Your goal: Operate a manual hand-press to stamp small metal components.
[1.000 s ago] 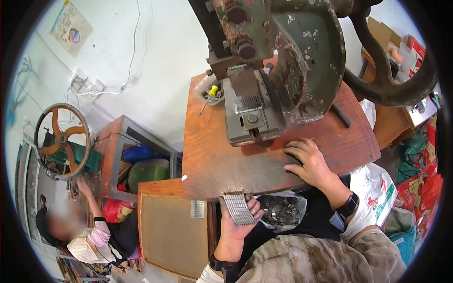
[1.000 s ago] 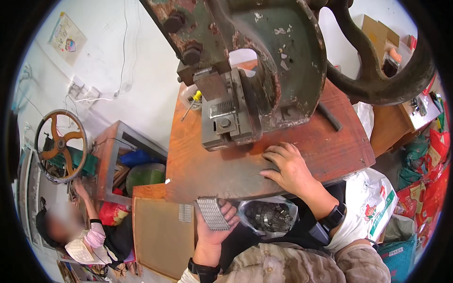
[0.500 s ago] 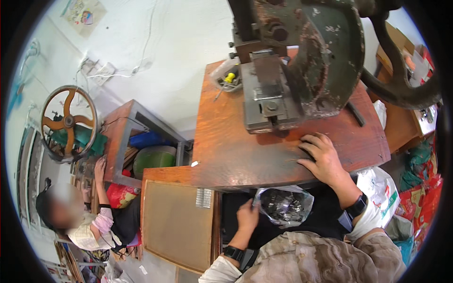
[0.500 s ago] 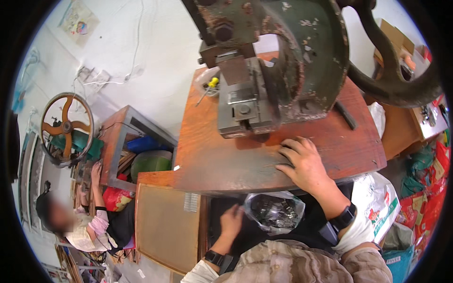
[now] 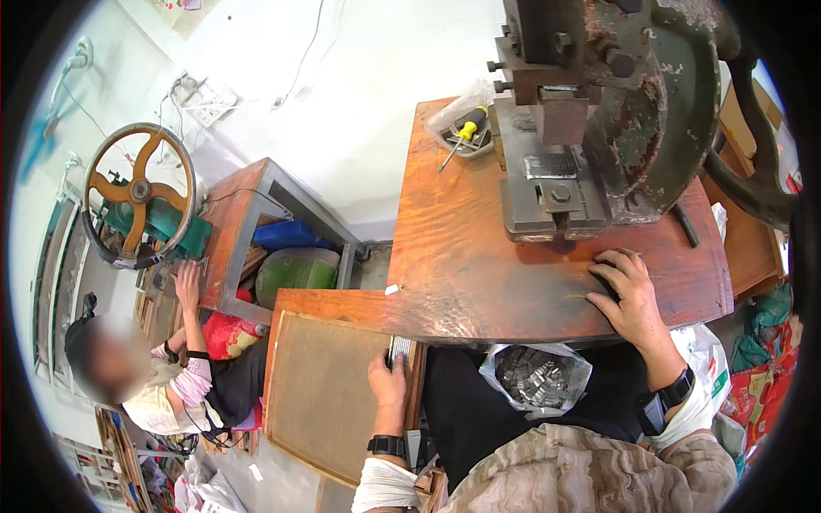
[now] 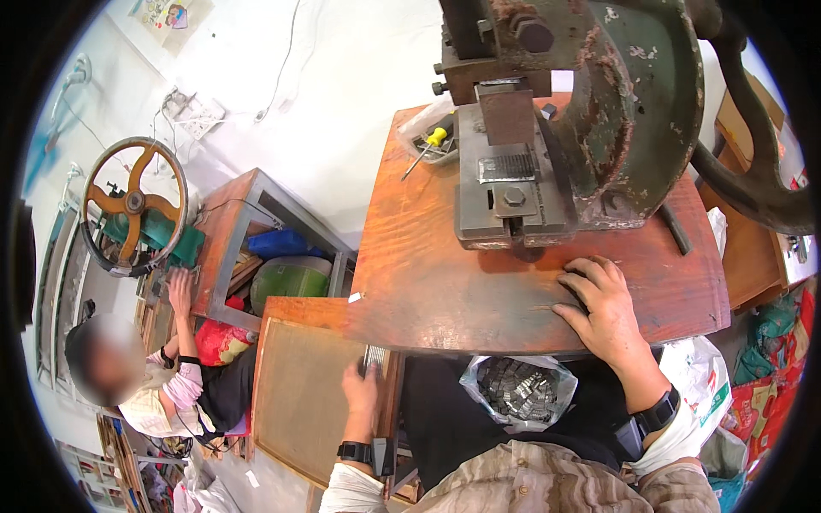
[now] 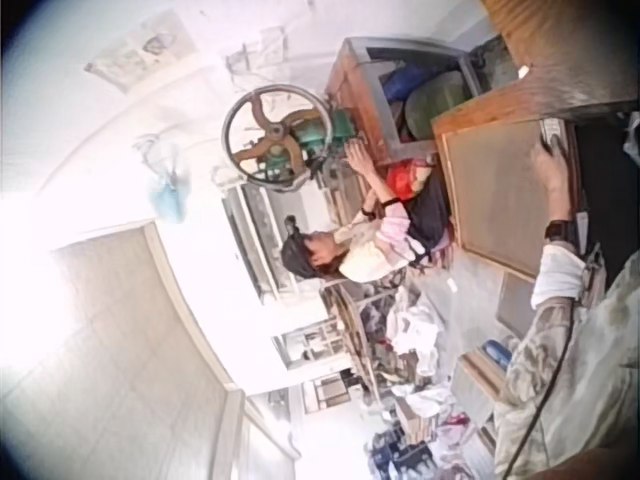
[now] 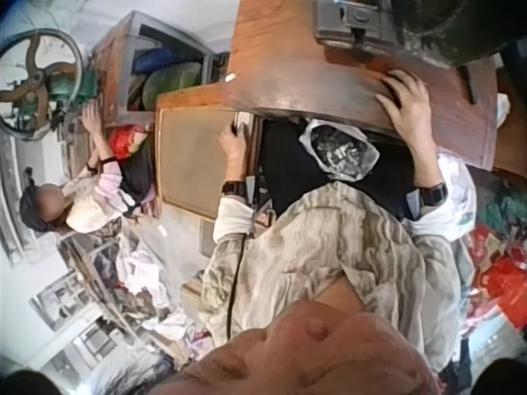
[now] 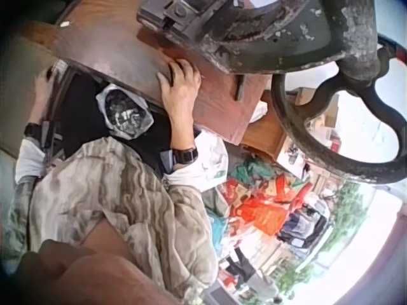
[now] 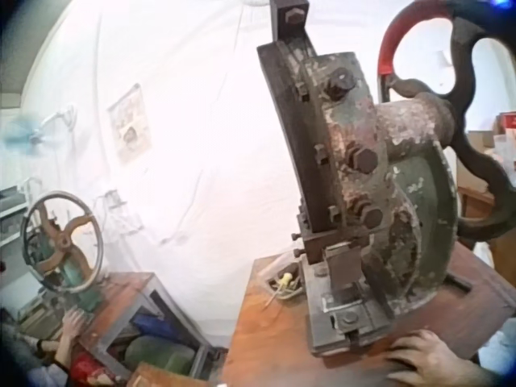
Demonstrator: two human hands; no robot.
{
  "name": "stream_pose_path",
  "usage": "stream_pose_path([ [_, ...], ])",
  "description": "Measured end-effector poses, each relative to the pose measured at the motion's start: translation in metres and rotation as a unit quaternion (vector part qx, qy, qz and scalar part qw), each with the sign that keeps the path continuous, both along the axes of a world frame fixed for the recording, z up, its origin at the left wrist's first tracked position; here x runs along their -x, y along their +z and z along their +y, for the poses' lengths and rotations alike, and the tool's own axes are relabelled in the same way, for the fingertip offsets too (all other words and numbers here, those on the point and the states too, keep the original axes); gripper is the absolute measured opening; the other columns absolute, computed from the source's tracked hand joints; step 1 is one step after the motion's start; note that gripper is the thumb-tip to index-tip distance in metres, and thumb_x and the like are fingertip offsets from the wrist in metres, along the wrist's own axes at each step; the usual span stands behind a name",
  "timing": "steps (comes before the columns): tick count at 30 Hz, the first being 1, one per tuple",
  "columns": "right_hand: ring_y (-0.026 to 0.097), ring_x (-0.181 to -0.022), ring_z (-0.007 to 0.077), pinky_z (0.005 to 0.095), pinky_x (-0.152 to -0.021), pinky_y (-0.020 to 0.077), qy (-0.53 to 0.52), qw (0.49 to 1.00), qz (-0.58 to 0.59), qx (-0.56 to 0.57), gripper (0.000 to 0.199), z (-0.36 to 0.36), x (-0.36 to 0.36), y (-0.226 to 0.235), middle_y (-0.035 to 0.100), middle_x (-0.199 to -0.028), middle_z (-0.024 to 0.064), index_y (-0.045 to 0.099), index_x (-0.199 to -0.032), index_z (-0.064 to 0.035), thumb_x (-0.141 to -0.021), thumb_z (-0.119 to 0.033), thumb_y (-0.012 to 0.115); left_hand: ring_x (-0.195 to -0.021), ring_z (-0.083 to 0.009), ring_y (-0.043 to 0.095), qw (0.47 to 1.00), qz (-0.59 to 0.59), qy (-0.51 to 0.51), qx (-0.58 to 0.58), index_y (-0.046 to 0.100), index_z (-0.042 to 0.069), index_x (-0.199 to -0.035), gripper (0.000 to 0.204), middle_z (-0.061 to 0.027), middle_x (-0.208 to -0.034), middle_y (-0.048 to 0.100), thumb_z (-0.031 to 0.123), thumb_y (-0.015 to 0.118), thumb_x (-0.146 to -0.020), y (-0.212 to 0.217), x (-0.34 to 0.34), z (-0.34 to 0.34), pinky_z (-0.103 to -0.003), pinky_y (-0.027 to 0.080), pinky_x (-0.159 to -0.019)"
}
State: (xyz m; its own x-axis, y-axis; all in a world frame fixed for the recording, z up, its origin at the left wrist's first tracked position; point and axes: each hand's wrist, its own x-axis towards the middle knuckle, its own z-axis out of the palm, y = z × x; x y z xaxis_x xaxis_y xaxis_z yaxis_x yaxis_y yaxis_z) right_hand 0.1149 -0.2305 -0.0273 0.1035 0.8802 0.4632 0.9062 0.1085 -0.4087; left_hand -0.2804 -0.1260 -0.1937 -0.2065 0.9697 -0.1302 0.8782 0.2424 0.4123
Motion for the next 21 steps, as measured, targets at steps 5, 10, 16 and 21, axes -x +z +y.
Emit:
stream_pose_path([
  [5,0.048,-0.104,0.0348,0.0436,-0.090,0.0385,-0.005,1.000,0.002,0.008,0.036,0.002,0.004,0.001,0.055,-0.106,0.0129,0.060,-0.099,-0.0014,-0.066,-0.013,0.071,-0.091,-0.0282,0.063,0.979,-0.176,-0.101,-0.029,0.055,-0.008,-0.113,0.055,-0.0227,-0.102,0.063,0.013,0.078,-0.067,-0.011,0.026,0.017,-0.034,0.049,-0.081],
  [10,0.047,-0.105,0.0354,0.0440,-0.091,0.0380,-0.004,1.000,0.001,0.006,0.036,0.002,0.005,0.001,0.054,-0.107,0.0131,0.060,-0.099,-0.0015,-0.066,-0.012,0.071,-0.093,-0.0268,0.063,0.981,-0.153,-0.117,-0.020,0.055,-0.008,-0.113,0.056,-0.0223,-0.101,0.064,0.014,0.078,-0.066,-0.003,0.026,0.019,-0.034,0.049,-0.082],
  [16,0.047,-0.105,0.0357,0.0443,-0.091,0.0378,-0.009,1.000,-0.004,0.010,0.036,0.001,0.006,0.000,0.054,-0.107,0.0134,0.060,-0.099,-0.0016,-0.066,-0.012,0.070,-0.089,-0.0350,0.060,0.988,-0.042,-0.142,-0.034,0.058,-0.001,-0.110,0.054,-0.0217,-0.097,0.062,0.018,0.075,-0.062,0.003,0.016,0.015,-0.040,0.048,-0.080],
  [21,0.048,-0.105,0.0360,0.0447,-0.091,0.0383,-0.005,1.000,-0.003,0.004,0.036,0.004,0.005,-0.001,0.054,-0.107,0.0134,0.060,-0.099,-0.0018,-0.066,-0.012,0.071,-0.086,-0.0362,0.059,0.978,0.000,-0.180,-0.104,0.058,-0.001,-0.106,0.052,-0.0203,-0.093,0.060,0.018,0.074,-0.060,-0.006,0.020,0.015,-0.043,0.048,-0.076],
])
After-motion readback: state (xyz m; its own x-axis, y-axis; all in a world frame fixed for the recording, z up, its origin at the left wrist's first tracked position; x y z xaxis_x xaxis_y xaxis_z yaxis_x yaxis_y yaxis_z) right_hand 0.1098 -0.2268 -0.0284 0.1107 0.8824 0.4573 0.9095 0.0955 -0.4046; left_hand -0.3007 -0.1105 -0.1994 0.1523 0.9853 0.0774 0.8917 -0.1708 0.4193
